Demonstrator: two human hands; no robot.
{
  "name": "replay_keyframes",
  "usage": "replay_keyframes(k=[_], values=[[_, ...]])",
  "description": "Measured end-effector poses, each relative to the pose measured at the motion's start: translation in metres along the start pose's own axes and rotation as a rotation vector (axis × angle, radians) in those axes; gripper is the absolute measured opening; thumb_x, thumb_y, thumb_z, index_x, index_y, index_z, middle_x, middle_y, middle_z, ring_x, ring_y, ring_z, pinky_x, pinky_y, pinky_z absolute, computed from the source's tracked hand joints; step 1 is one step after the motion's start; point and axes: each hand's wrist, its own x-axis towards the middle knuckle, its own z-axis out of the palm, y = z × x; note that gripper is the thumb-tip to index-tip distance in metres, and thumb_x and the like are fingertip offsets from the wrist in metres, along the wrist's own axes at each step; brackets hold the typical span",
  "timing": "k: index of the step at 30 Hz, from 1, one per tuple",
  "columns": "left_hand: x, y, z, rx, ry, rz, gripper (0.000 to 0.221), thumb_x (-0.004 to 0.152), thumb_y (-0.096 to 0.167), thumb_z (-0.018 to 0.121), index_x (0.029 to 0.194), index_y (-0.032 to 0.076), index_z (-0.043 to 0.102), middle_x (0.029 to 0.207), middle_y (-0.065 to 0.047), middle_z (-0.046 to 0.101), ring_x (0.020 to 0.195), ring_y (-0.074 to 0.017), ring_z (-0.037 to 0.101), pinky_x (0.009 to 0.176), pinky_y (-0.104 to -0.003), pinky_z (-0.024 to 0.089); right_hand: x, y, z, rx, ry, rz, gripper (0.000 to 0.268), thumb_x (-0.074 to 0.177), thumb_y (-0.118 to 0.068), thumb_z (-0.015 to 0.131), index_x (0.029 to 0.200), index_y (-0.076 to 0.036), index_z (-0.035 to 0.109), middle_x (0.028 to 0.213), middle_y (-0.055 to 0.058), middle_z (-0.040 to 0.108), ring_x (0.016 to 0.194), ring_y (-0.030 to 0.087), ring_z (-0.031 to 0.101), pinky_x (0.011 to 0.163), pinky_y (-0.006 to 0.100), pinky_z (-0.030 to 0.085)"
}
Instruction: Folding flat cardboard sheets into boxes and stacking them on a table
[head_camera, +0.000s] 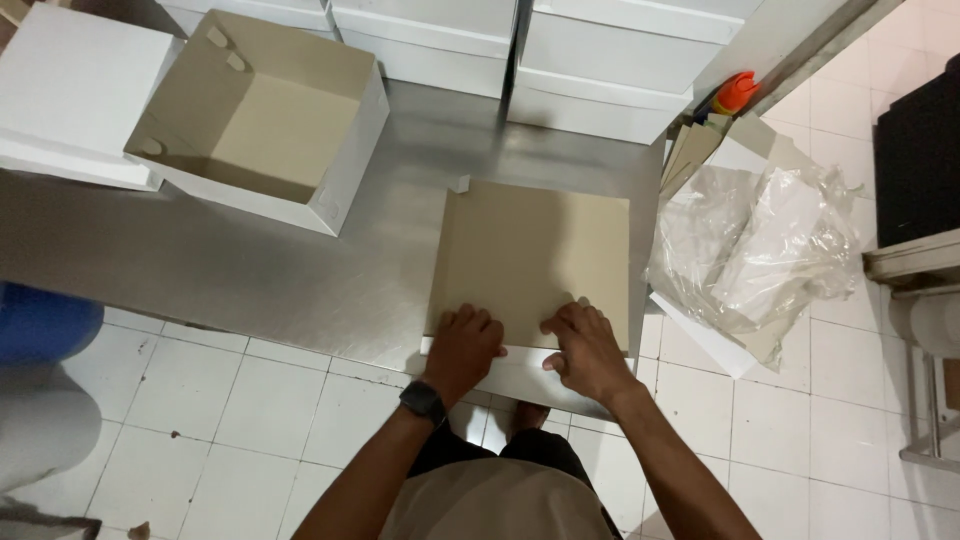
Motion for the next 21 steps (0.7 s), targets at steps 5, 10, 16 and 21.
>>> replay_keyframes(k=[5, 10, 16, 21], values=[[-0.026, 0.006, 0.058, -0.069, 0.280, 0.085, 0.013, 0.104, 0.019, 0.058, 0.104, 0.010, 0.067, 0.098, -0.009, 0.064, 0.099, -0.0258, 0.066, 0.087, -0.038, 0.052, 0.005, -0.022, -0.017, 0.045, -0.115, 0.035, 0.048, 0.084, -0.038, 0.079, 0.127, -0.020, 0.066, 0.120, 0.007, 0.055, 0.112, 0.031, 0.050, 0.097, 0.044, 0.040], [-0.062, 0.030, 0.046, -0.020, 0.502, 0.135, 0.052, 0.075, -0.005, 0.060, 0.127, -0.003, 0.068, 0.118, -0.018, 0.070, 0.109, -0.0350, 0.061, 0.102, -0.048, 0.051, 0.013, -0.011, -0.007, 0.092, -0.147, -0.008, 0.052, 0.072, -0.014, 0.083, 0.120, -0.020, 0.064, 0.124, 0.005, 0.056, 0.121, 0.030, 0.043, 0.101, 0.045, 0.032], [-0.073, 0.037, 0.046, 0.055, 0.456, 0.035, 0.043, 0.098, 0.017, 0.058, 0.135, -0.005, 0.062, 0.137, -0.025, 0.063, 0.129, -0.0427, 0.056, 0.118, -0.054, 0.038, 0.032, -0.013, 0.016, 0.083, 0.019, -0.162, 0.050, 0.062, -0.033, 0.086, 0.103, -0.017, 0.062, 0.104, 0.005, 0.056, 0.101, 0.031, 0.052, 0.090, 0.046, 0.033], [-0.071, 0.031, 0.043, -0.007, 0.487, 0.027, 0.033, 0.100, 0.009, 0.055, 0.125, -0.011, 0.064, 0.127, -0.025, 0.066, 0.125, -0.0416, 0.057, 0.117, -0.053, 0.039, 0.062, -0.042, 0.046, -0.026, 0.030, -0.265, 0.046, 0.064, -0.034, 0.080, 0.100, -0.018, 0.057, 0.112, 0.006, 0.055, 0.104, 0.034, 0.052, 0.084, 0.052, 0.039]])
